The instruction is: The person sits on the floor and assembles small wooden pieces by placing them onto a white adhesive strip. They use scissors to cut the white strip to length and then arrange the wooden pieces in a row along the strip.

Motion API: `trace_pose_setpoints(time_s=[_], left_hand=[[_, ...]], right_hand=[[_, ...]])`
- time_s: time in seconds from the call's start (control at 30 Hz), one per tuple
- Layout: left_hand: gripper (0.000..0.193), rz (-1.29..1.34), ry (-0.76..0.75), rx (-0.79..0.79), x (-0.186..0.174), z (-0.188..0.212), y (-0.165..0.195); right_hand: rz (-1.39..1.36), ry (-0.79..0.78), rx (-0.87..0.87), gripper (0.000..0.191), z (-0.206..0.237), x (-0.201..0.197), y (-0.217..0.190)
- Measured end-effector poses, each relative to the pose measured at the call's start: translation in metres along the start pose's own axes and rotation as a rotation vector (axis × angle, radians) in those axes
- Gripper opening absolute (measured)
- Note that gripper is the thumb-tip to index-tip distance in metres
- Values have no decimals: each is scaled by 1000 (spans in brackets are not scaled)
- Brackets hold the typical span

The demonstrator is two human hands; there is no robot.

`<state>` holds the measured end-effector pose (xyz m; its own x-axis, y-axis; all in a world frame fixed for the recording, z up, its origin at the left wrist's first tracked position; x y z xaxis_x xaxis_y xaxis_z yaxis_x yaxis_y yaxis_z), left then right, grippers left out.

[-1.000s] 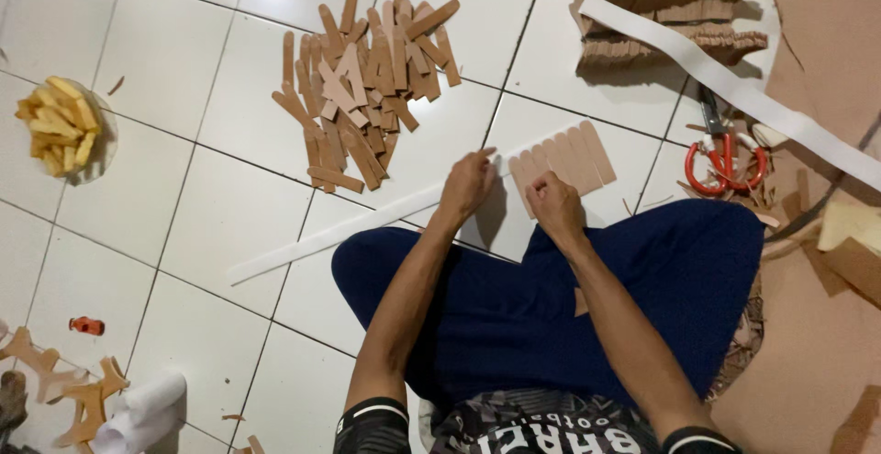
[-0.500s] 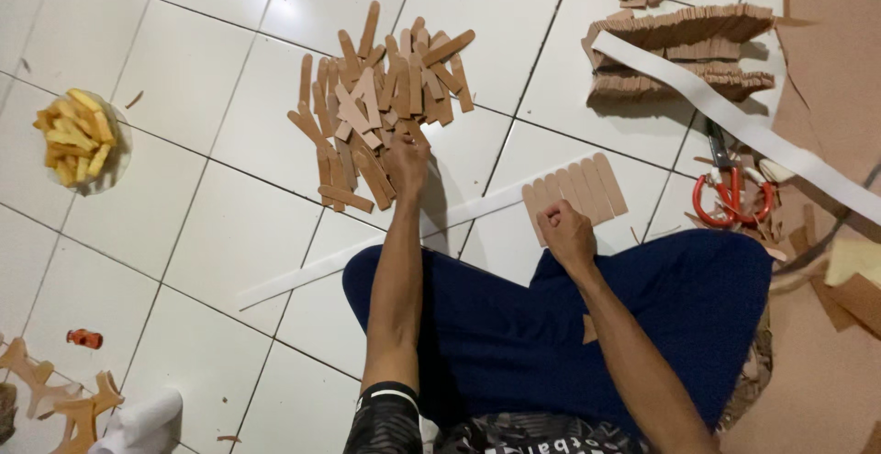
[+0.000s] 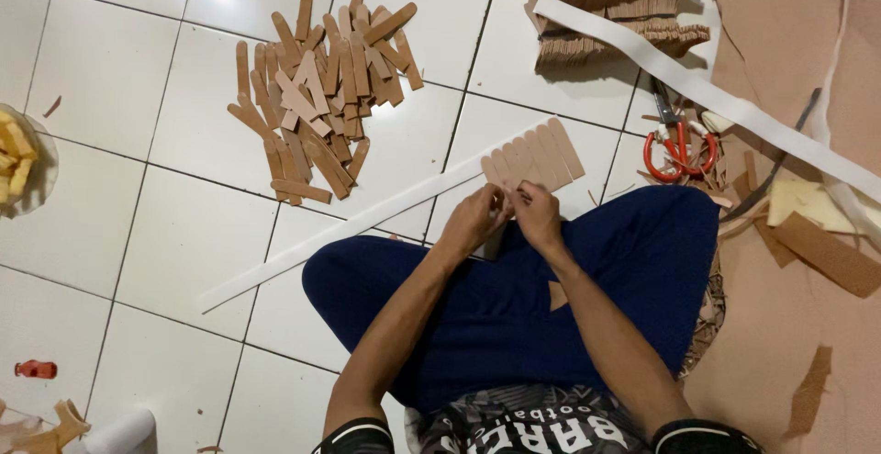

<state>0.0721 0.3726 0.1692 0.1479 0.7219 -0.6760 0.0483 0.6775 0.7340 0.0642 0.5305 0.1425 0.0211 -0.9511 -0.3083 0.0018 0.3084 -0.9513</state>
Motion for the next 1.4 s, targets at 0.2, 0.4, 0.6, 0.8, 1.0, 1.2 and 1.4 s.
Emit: trace_pose_setpoints(time_s=[0.2, 0.4, 0.6, 0.8, 1.0, 1.2, 1.4], left_hand=[[46, -217, 151, 13, -16, -10, -27], [38, -217, 173, 14, 2, -12, -46], [38, -140, 179, -25, 6, -9, -52], [35, -152, 206, -22, 5, -8, -49], [33, -157, 181, -50, 5, -9, -51], [33, -146, 154, -73, 8, -9, -54], [33, -169, 135, -77, 9, -10, -56]], right_hand=[[185, 56, 139, 27, -12, -21, 5], [158, 52, 1, 31, -7, -6, 7], [18, -64, 48, 23, -8, 22, 24], [119, -74, 71, 22, -10, 23, 24], [164, -82, 123, 23, -11, 23, 18], [168, -56, 107, 23, -14, 26, 20], [187, -56, 109, 22, -15, 27, 23]])
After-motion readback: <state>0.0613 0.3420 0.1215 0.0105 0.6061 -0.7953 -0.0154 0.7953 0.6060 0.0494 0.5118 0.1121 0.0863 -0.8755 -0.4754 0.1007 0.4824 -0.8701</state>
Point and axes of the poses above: each hand's wrist, its own z-axis away from the middle knuckle, its own x-axis out of the palm, y = z × x, the point moved 3 cm from there along -z, towards the middle knuckle, and after that the axes turned 7 degrees about -x, right-handed, at the moved point
